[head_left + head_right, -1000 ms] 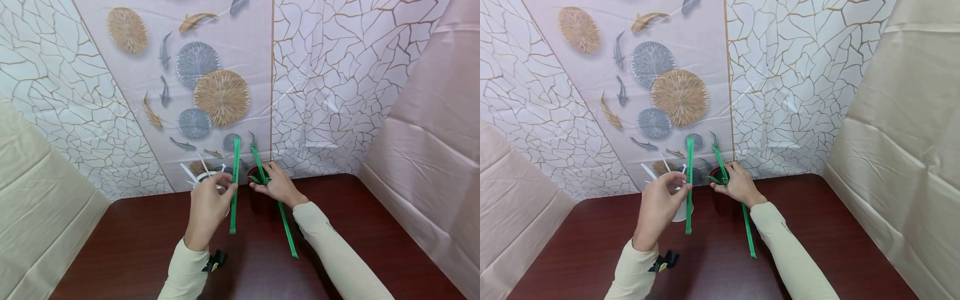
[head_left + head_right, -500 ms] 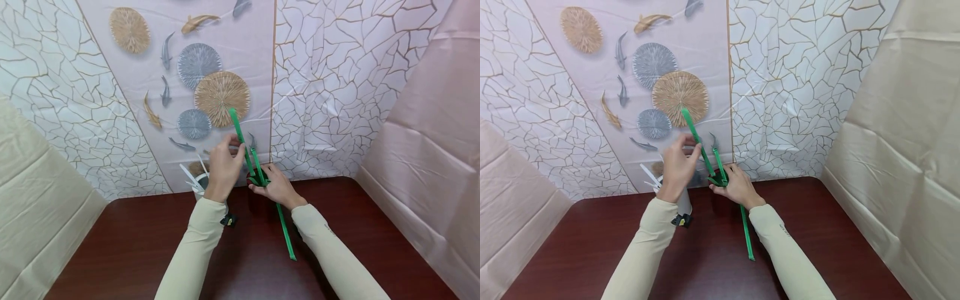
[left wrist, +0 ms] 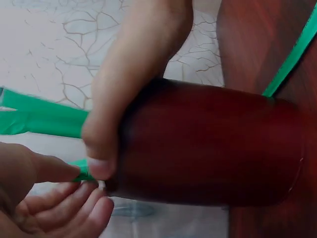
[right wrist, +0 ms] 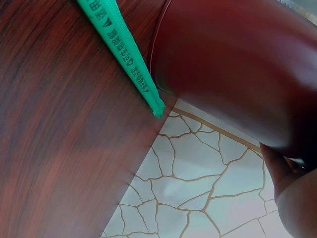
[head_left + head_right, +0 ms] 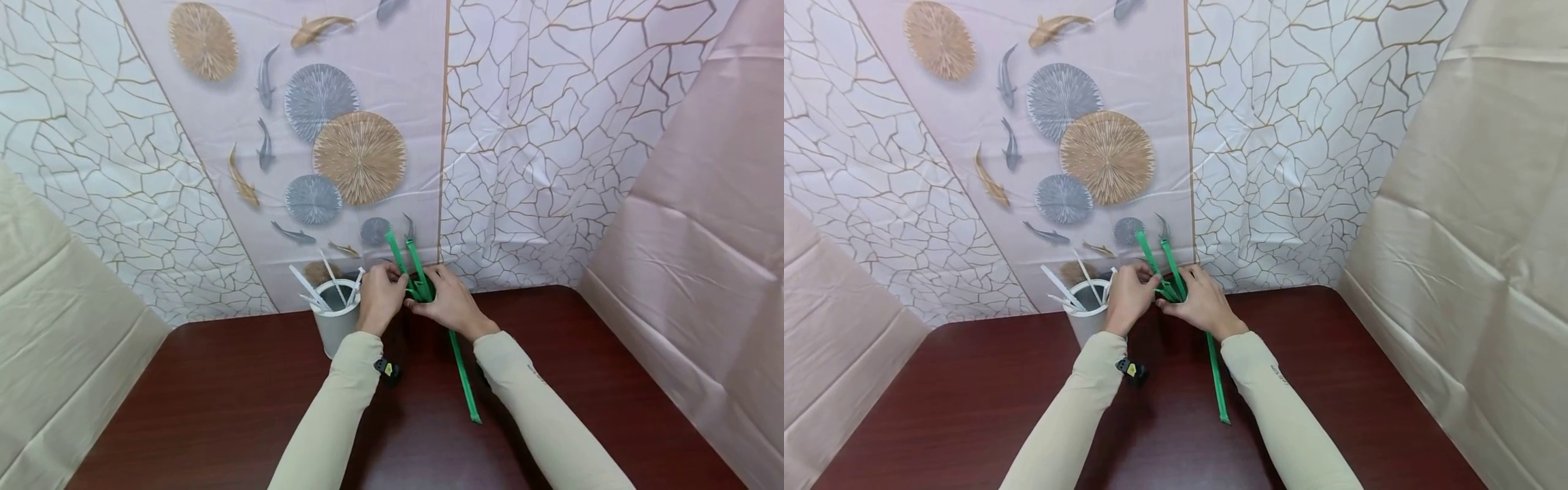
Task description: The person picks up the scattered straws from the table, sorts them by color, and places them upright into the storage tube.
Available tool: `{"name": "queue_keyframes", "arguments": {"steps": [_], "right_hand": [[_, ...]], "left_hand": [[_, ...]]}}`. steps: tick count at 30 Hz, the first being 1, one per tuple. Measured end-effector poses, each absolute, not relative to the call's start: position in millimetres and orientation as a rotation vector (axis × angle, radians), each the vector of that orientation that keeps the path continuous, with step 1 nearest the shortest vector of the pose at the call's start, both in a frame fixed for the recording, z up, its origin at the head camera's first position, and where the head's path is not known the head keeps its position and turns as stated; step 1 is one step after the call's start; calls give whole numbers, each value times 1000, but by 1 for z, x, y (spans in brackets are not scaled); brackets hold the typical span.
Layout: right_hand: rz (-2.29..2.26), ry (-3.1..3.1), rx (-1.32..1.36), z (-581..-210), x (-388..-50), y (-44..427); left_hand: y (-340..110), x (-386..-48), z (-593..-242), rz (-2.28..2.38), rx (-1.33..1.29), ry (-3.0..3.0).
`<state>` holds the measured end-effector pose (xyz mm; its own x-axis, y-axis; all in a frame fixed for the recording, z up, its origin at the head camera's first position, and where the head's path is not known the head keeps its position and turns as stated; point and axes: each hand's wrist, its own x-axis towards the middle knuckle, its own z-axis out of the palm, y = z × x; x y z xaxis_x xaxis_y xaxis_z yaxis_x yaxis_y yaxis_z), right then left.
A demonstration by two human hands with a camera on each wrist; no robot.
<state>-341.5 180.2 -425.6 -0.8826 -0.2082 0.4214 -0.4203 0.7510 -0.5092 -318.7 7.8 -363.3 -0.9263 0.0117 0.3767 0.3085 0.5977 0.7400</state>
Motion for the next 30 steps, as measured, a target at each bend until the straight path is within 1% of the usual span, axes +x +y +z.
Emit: {"name": "queue_keyframes", "arguments": {"steps": [6,9,12,19,24,27,30], "right_hand": [[863,-2618,488,-424,-341,178],[857,-2622,491,-424,-341,178],[858,-2639,474,-423,-341,179],[886,-2683,468,-422,-343,179],[959,-2724,471,-417,-343,185],[1057,-2756,493,-412,-339,189],[1185,-2775,550,-407,-335,190]], "left_hand": [[1,-320,-376,-1213,-169,-2603],[-5,-318,-379,-1261,-171,-2619],[-11,-314,-378,-1321,-246,-2604],[-33,-300,-374,-1436,-539,-2515],[-44,-298,-381,-1372,-730,-2523],[-44,-300,-389,-1285,-774,-2620],[-40,-304,-398,-1257,-753,-2698]]}}
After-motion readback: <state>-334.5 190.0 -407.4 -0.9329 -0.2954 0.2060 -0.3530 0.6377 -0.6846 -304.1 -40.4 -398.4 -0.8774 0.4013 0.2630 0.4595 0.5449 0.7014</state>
